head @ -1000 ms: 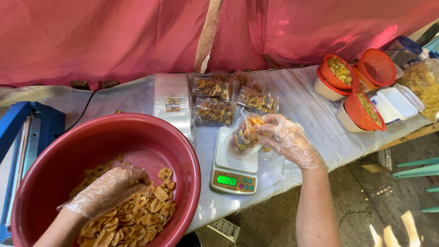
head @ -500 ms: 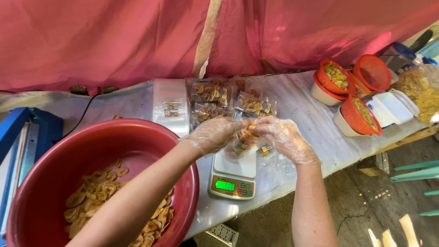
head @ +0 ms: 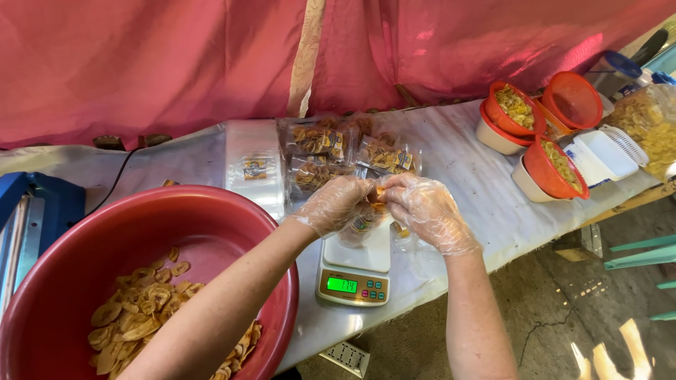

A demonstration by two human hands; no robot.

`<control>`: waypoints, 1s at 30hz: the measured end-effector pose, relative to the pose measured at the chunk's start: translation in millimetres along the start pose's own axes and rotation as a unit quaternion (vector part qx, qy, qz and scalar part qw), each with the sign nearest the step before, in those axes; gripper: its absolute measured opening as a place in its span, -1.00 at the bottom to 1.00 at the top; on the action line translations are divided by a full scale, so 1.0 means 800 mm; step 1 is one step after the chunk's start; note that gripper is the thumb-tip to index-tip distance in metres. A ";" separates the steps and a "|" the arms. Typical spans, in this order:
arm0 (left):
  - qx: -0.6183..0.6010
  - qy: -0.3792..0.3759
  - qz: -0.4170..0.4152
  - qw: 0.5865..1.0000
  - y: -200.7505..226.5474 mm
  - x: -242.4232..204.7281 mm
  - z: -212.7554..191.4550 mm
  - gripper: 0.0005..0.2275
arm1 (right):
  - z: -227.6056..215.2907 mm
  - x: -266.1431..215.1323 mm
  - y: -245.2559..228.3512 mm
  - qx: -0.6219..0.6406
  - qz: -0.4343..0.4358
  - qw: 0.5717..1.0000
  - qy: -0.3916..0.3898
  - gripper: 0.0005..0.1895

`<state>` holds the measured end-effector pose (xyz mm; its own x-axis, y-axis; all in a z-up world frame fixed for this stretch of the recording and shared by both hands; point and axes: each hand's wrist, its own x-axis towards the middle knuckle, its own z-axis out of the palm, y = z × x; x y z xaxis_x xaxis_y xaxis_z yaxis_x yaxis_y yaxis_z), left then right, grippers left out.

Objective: The person fills a plastic bag with banana chips from a bowl, weighs it on a scale, and adds more chips to reach the desired weight.

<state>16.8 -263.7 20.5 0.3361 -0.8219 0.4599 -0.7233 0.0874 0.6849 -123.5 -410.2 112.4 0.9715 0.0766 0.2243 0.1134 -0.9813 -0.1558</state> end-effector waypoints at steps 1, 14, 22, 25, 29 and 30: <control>-0.018 0.004 0.006 1.000 0.002 -0.001 -0.003 -0.84 | 0.000 -0.002 -0.004 -0.022 -0.002 1.000 0.019 -0.81; -0.094 0.005 -0.044 0.995 0.061 -0.029 -0.100 -0.76 | -0.020 -0.076 -0.026 0.050 0.138 0.951 0.273 -0.86; -0.179 -0.005 -0.094 0.979 0.086 -0.045 -0.122 -0.79 | -0.013 -0.119 -0.044 0.121 0.178 0.925 0.312 -0.79; -0.154 0.012 -0.040 0.987 0.084 -0.049 -0.119 -0.81 | -0.014 -0.124 -0.053 0.113 0.184 0.924 0.315 -0.79; -0.146 0.021 -0.011 0.989 0.084 -0.050 -0.115 -0.80 | -0.016 -0.128 -0.060 0.090 0.165 0.927 0.326 -0.80; -0.145 0.022 -0.010 0.989 0.086 -0.050 -0.116 -0.80 | -0.016 -0.129 -0.061 0.090 0.164 0.926 0.327 -0.80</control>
<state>9.9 -172.4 101.9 0.3787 -0.8009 0.4638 -0.5146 0.2343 0.8248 -231.6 -372.4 108.9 0.6332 -0.4014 0.6618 -0.0757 -0.8830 -0.4632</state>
